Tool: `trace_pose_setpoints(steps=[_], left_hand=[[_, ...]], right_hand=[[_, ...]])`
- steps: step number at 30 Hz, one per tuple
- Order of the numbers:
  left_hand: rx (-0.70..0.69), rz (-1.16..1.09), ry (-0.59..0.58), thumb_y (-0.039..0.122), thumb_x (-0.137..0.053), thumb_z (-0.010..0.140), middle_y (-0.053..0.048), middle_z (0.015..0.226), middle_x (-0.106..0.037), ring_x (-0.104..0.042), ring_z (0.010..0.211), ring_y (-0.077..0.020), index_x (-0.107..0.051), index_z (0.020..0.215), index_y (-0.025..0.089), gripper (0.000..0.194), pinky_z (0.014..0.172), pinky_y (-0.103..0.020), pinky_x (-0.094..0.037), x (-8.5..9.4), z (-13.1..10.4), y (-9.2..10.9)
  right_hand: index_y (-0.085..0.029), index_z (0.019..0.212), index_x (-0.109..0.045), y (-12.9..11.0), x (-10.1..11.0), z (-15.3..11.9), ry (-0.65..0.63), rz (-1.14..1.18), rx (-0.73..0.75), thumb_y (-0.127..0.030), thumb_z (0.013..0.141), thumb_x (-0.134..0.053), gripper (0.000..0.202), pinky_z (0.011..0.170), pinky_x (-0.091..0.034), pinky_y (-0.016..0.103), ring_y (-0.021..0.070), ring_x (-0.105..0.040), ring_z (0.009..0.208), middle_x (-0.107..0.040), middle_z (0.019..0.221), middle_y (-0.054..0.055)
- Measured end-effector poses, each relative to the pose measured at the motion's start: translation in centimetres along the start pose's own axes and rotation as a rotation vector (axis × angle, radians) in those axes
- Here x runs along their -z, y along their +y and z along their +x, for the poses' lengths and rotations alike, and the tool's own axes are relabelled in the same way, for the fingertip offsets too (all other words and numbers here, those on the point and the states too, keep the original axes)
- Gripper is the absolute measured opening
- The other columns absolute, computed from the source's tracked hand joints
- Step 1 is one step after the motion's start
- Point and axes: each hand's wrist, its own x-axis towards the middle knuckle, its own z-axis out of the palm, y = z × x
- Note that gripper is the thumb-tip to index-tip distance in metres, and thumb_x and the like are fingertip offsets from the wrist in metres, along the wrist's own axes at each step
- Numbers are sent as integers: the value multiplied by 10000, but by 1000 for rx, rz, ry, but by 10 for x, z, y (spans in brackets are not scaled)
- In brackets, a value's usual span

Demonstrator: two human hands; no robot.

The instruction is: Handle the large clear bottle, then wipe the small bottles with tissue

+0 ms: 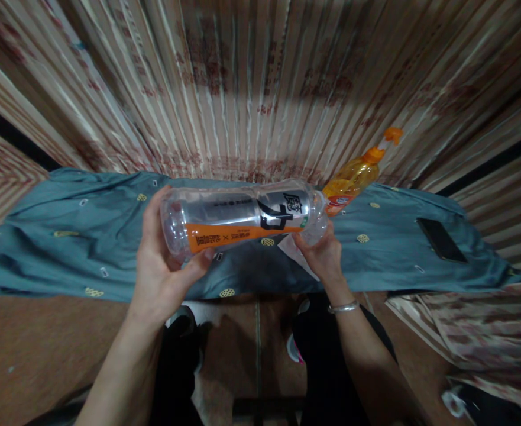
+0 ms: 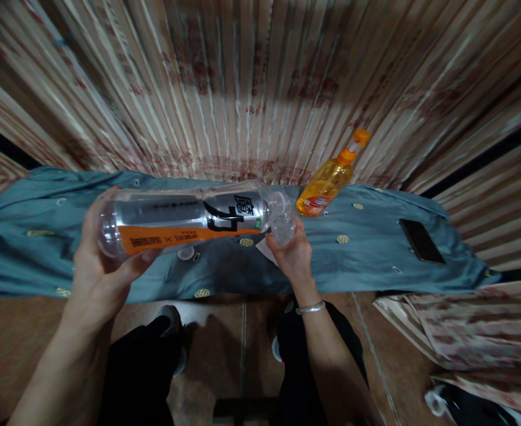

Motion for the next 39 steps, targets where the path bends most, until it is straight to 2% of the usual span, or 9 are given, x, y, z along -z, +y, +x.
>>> trace_pose_setpoints(steps=[7, 14, 18, 28, 33, 39], left_hand=[[-23, -7, 19, 464, -900, 642, -84, 1367, -609, -623, 1233, -254, -529, 1437, 275, 897, 999, -382, -578, -1, 0, 0], [-4, 23, -16, 481, -883, 657, -90, 1393, -574, -601, 1262, -294, -494, 1453, 282, 908, 1053, -472, -547, 1, 1, 0], [5, 18, -26, 465, -880, 672, -96, 1391, -573, -602, 1252, -294, -483, 1458, 269, 902, 1067, -486, -536, 1, 0, 1], [-5, 15, -6, 476, -889, 658, -86, 1370, -593, -619, 1229, -269, -501, 1451, 278, 904, 1008, -409, -576, 0, 0, 1], [-16, 13, -2, 455, -897, 654, -81, 1381, -589, -594, 1266, -264, -505, 1452, 263, 909, 1044, -391, -552, 0, 0, 1], [-40, 14, 2, 455, -895, 654, -83, 1357, -602, -632, 1202, -237, -509, 1449, 250, 907, 948, -353, -602, -1, 1, 0]], right_hand=[[-123, 1386, -483, 1, 0, 0, -18, -4, -12, -577, 753, -695, 807, 836, -585, 457, 360, -735, 1015, -746, 1155, 195], [-126, 1381, -496, 0, 0, 0, 0, -13, -3, -603, 749, -681, 813, 803, -588, 450, 366, -748, 977, -761, 1121, 188], [-123, 1381, -503, -1, 1, 1, -12, 2, -24, -563, 726, -699, 813, 824, -585, 464, 374, -742, 1005, -761, 1123, 194], [-115, 1394, -498, -2, 1, 1, -18, 17, -32, -543, 721, -709, 825, 851, -579, 474, 370, -734, 1025, -747, 1166, 205], [-111, 1392, -500, 0, 1, 1, -9, 28, -8, -562, 726, -710, 831, 849, -582, 464, 363, -735, 1024, -745, 1171, 207], [-126, 1384, -502, 1, 1, 1, -7, 15, 1, -569, 749, -698, 798, 830, -586, 445, 360, -740, 1019, -749, 1164, 191]])
